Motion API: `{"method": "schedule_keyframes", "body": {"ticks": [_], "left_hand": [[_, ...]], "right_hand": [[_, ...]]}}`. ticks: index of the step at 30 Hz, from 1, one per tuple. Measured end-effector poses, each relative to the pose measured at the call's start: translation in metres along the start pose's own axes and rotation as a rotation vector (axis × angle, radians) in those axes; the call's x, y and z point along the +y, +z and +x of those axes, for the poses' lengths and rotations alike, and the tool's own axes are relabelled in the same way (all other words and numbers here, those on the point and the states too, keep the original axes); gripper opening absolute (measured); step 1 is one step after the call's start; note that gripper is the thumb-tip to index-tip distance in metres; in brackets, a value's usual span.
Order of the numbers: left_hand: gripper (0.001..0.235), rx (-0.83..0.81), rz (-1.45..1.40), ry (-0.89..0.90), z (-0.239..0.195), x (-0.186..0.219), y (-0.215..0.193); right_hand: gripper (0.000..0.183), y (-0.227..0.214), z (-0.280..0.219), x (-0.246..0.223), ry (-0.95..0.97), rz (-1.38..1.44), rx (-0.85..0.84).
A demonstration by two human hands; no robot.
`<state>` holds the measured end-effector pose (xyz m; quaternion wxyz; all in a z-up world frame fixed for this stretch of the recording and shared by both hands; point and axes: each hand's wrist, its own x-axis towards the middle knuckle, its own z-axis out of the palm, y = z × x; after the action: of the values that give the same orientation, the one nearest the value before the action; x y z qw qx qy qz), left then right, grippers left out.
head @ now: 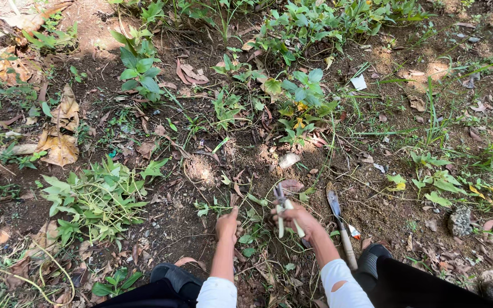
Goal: The person uses pruning shears to cut weeds at the base and then uses a hand hoe to loosen and clear the soil in a small patch. The person gathers the cut weeds and places them in a pile to the side.
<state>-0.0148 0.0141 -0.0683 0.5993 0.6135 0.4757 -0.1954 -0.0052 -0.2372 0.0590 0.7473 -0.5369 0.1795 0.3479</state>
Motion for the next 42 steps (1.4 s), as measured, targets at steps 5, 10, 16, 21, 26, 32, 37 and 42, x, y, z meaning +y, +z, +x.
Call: {"method": "schedule_keyframes", "body": {"ticks": [5, 10, 16, 21, 26, 32, 37, 42], "left_hand": [[0.034, -0.124, -0.494, -0.142, 0.017, 0.004, 0.015], [0.014, -0.139, -0.576, -0.085, 0.024, 0.010, 0.017], [0.016, -0.047, -0.552, 0.006, -0.012, 0.018, 0.023], [0.005, -0.115, -0.621, -0.026, -0.020, 0.022, 0.030], [0.013, -0.136, -0.714, -0.012, 0.000, 0.015, 0.031], [0.014, -0.086, -0.571, -0.017, -0.011, 0.000, 0.037], [0.014, -0.081, -0.465, 0.011, -0.022, -0.010, 0.036], [0.011, 0.151, -0.287, 0.119, -0.053, -0.002, 0.025]], "right_hand": [[0.054, 0.026, 0.010, 0.029, 0.103, -0.407, 0.011], [0.056, 0.033, 0.018, 0.050, 0.105, -0.633, 0.108], [0.061, 0.057, 0.022, 0.044, -0.098, -0.800, 0.257], [0.063, 0.075, 0.016, 0.037, -0.148, -0.746, 0.352], [0.061, 0.076, 0.011, 0.046, -0.136, -0.801, 0.318], [0.057, 0.070, 0.017, 0.053, -0.156, -0.781, 0.384], [0.041, 0.060, 0.021, 0.057, -0.145, -0.824, 0.324], [0.029, 0.051, 0.015, 0.074, 0.033, -0.811, 0.197]]}}
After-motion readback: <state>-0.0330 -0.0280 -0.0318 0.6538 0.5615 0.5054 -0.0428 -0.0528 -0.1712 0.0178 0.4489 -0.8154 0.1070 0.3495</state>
